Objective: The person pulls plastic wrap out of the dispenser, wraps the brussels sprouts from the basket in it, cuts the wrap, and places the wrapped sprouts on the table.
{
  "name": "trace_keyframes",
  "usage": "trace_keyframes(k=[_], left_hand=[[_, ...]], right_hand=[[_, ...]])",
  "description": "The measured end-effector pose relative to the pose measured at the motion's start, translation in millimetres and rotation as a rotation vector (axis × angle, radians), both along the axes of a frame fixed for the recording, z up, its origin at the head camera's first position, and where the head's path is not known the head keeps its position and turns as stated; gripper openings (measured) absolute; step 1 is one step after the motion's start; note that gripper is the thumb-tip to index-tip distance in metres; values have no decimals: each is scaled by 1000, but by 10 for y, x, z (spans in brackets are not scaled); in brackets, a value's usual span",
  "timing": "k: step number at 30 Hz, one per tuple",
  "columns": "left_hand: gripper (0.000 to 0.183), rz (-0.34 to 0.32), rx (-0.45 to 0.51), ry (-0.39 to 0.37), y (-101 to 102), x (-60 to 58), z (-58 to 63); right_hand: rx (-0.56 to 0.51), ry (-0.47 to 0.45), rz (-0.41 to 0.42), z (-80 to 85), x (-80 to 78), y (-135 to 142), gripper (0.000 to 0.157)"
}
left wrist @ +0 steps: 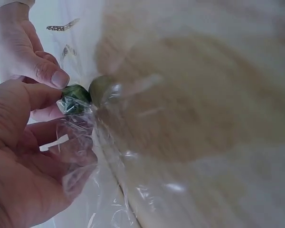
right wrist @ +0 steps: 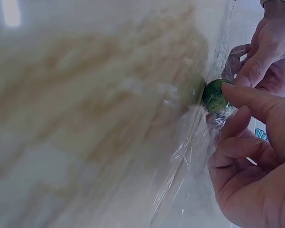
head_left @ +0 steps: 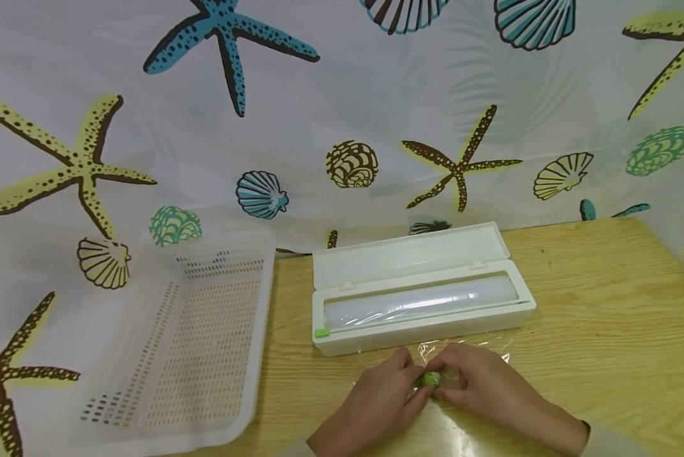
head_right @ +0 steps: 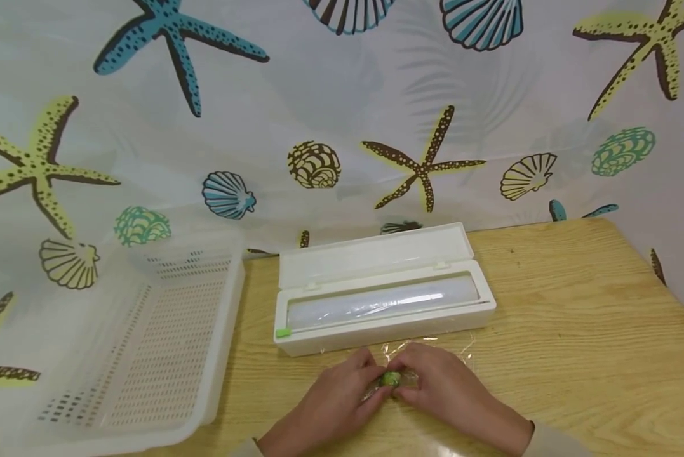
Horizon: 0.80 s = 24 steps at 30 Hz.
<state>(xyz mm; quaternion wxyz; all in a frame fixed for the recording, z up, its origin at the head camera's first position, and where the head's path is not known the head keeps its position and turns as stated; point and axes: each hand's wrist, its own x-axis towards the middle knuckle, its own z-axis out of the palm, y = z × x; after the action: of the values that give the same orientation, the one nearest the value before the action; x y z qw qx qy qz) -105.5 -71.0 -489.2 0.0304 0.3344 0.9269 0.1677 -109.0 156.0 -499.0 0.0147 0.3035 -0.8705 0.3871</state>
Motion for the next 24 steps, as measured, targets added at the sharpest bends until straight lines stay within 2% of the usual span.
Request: trace_keyframes(k=[4,7,10,13,15,20,24], left_hand=[[23,25,54,19,-6,34,13],[24,28,90,39,-4,43,25],[28,21,65,56,12,42,34],[29,24,22,55,34,42,47],[29,30,3,63,39,40,48],[26,31,-5,81,35,33,46],[23,34,-29,97,39,28,41]], right_hand=[[19,-8,-2,25,-12,-6,23],[39,-51,1,54,-30,2,21],[51,-135,19,73,-41,21,20],[62,-178,44,69,-43,32,20],[68,-146,56,57,-37,35,19],[45,10,31,37,-2,24,20],[34,27,19,39,19,9,29]])
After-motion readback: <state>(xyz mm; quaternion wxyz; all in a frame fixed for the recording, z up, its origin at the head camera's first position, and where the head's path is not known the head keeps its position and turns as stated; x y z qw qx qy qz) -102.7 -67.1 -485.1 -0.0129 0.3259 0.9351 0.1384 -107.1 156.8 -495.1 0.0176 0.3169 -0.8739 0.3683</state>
